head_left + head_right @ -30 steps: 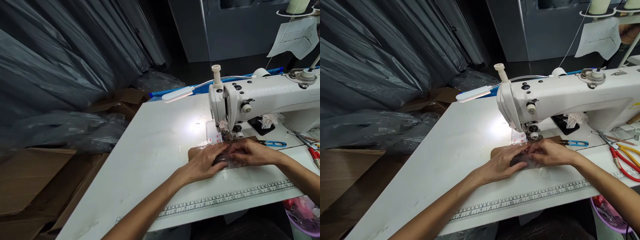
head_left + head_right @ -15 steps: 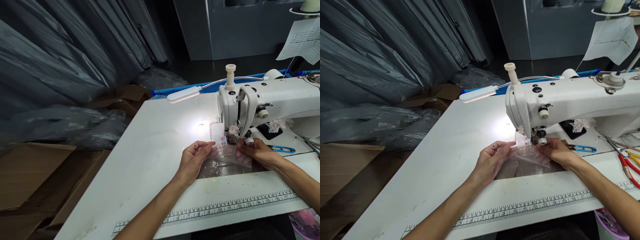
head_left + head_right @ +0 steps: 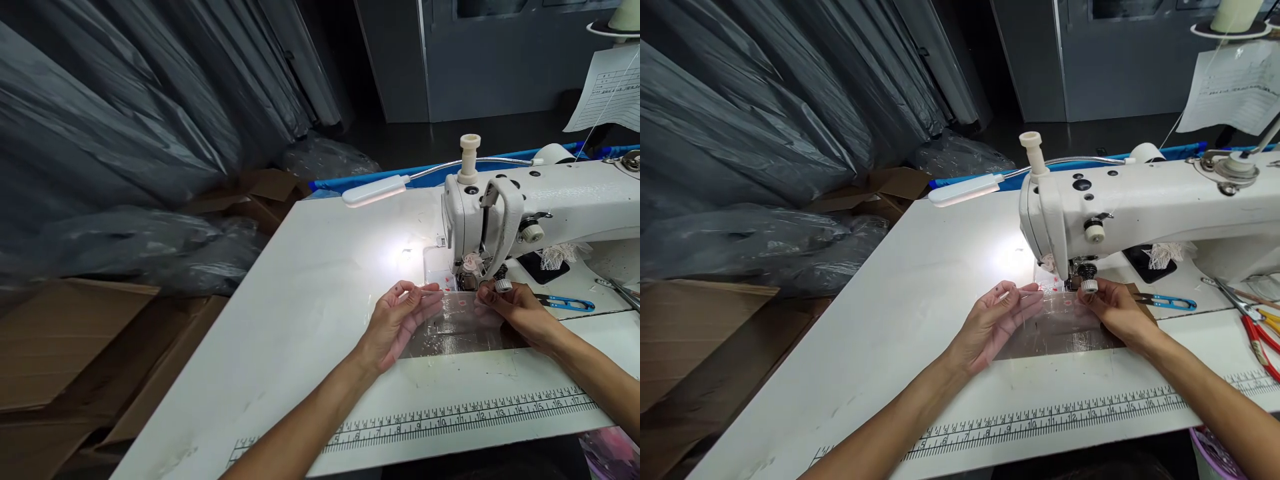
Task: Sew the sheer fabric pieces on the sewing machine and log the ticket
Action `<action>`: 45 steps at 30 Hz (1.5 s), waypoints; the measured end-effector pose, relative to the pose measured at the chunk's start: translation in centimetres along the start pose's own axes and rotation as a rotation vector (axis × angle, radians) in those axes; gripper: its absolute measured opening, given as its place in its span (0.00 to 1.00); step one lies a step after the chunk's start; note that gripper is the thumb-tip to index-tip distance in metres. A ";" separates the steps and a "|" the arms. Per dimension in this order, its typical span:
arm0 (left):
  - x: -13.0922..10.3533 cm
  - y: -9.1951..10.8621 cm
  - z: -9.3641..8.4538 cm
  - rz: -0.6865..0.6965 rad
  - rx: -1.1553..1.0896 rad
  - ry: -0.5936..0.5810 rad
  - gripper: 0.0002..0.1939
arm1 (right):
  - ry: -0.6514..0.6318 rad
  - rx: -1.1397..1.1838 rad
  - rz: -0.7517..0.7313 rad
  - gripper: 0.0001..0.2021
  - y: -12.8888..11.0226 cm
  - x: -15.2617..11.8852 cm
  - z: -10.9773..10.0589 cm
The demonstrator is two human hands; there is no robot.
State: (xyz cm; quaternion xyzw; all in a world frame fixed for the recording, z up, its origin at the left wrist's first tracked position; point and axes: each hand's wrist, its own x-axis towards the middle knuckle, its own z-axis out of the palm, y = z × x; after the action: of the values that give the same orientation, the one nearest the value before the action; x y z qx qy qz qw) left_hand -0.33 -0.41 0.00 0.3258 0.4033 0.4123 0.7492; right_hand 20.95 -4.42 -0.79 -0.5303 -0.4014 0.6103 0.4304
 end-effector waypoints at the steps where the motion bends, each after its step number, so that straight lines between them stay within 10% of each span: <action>1: 0.0 0.0 0.0 -0.004 0.005 0.001 0.26 | -0.013 -0.012 -0.022 0.34 0.1 0.0 0.0; 9: 0.0 0.0 0.4 0.047 0.142 -0.065 0.27 | -0.165 -0.444 -0.165 0.23 0.2 -1.3 0.0; 15: -4.7 0.6 1.8 -0.031 0.532 -0.352 0.16 | -0.519 -0.232 0.198 0.23 -2.6 -5.7 -1.9; 19: -6.5 0.8 1.9 -0.096 0.613 -0.444 0.14 | -0.446 -0.223 0.235 0.25 -3.8 -6.7 -3.7; 28: 1.1 0.0 -1.0 0.739 1.448 -0.146 0.12 | 0.116 -0.600 -0.265 0.19 -1.9 -0.5 -2.4; 36: 1.7 -0.5 -2.1 1.264 1.539 -0.306 0.09 | 0.100 -0.910 -0.316 0.14 -1.8 -0.8 -2.5; 40: 0.8 -0.3 -1.8 1.065 1.301 -0.299 0.09 | 0.027 -0.895 -0.336 0.11 -1.7 -1.4 -2.0; 45: 0.5 0.9 -1.9 0.414 0.864 -0.202 0.24 | -0.149 -0.686 -0.356 0.07 -2.1 -0.9 1.7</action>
State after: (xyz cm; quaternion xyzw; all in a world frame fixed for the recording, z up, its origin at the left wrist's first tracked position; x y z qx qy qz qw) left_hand -2.13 0.74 -0.29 0.7187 0.3894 0.3138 0.4831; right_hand 19.57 -4.69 1.71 -0.5196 -0.6980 0.3931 0.2971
